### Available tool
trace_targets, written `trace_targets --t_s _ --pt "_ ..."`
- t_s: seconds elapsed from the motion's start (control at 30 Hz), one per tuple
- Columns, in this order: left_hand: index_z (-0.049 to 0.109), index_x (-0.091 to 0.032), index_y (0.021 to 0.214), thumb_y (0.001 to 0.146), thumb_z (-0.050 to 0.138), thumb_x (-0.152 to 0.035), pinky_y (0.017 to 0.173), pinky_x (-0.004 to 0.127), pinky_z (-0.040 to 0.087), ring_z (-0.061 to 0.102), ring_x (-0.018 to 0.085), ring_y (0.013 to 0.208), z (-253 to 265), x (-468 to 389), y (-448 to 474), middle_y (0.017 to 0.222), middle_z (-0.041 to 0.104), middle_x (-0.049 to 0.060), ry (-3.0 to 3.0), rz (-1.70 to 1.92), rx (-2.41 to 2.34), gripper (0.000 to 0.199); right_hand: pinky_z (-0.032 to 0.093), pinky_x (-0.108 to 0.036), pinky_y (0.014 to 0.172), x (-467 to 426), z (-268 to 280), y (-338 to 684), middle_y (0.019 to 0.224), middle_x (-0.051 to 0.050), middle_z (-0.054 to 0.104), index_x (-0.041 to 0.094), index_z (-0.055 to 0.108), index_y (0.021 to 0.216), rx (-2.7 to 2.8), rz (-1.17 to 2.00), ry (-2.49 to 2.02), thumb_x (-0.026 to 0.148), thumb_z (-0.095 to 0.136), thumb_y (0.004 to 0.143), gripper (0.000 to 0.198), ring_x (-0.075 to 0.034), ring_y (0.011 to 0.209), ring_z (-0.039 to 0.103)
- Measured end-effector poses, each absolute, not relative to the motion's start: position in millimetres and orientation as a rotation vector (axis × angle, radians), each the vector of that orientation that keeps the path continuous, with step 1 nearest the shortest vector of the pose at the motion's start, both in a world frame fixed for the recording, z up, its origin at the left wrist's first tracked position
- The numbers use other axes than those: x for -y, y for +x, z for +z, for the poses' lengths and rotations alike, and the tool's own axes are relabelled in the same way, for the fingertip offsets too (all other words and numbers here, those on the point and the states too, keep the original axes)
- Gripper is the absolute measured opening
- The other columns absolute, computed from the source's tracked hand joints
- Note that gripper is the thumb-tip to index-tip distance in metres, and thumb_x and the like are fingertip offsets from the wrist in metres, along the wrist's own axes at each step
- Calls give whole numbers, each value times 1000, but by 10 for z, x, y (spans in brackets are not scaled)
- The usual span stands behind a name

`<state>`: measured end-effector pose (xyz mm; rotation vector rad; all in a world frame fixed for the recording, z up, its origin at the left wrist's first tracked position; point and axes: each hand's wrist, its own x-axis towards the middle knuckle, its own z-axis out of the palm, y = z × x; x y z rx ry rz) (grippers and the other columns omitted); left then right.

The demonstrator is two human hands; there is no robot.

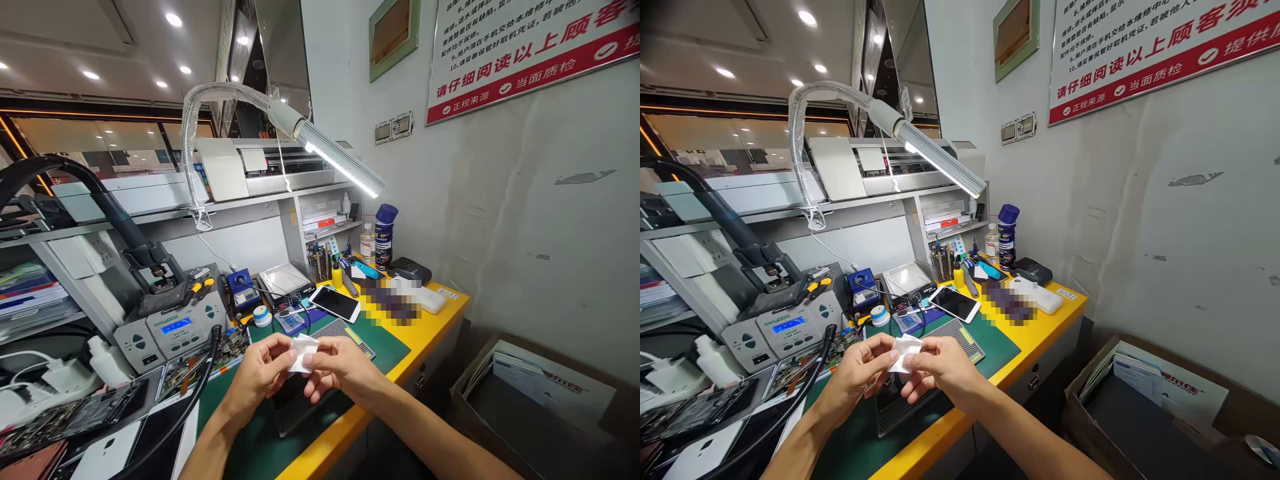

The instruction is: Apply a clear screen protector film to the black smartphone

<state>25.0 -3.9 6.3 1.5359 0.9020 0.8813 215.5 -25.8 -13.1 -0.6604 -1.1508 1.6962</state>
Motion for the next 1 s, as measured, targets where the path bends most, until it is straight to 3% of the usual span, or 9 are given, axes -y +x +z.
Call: trace_targets --t_s 0.13,0.33,0.57,0.77,0.9,1.0 --pt "64 -16 89 78 70 -45 38 19 26 35 6 40 61 44 252 53 50 -6 1523 924 -893 32 57 -30 56 283 -135 2145 79 -6 71 10 75 97 1103 1608 -689 40 87 68 43 -17 59 69" --pt "68 -15 74 71 62 -30 41 21 28 38 9 44 49 23 228 48 46 -5 1536 955 -937 16 56 -29 56 310 -140 2168 77 -6 72 12 77 94 1114 1600 -737 39 85 68 39 -17 61 69" --pt "66 -17 76 83 55 -42 45 23 29 43 11 49 88 -39 112 52 48 -4 1579 1173 -1154 28 47 -24 49 145 -41 2733 93 -10 72 14 75 100 965 1280 -913 35 83 69 38 -16 66 66" --pt "69 -16 81 77 71 -39 60 25 43 57 15 67 127 -10 207 74 66 2 1759 1020 -1120 23 40 -23 44 158 -261 3139 82 -8 70 15 76 95 975 1223 -1081 37 83 68 36 -15 63 62" --pt "70 -18 92 84 61 -37 63 27 46 63 17 70 72 -1 247 78 70 3 1980 833 -1206 23 40 -24 44 188 -356 3198 79 -7 68 14 75 92 980 1209 -1101 38 84 67 35 -14 60 60" --pt "73 -19 82 85 57 -33 67 31 46 63 20 75 20 -35 199 82 72 5 2149 755 -1376 21 41 -24 45 182 -365 3200 80 -7 69 14 76 93 1024 1208 -1100 40 84 68 36 -14 60 60"
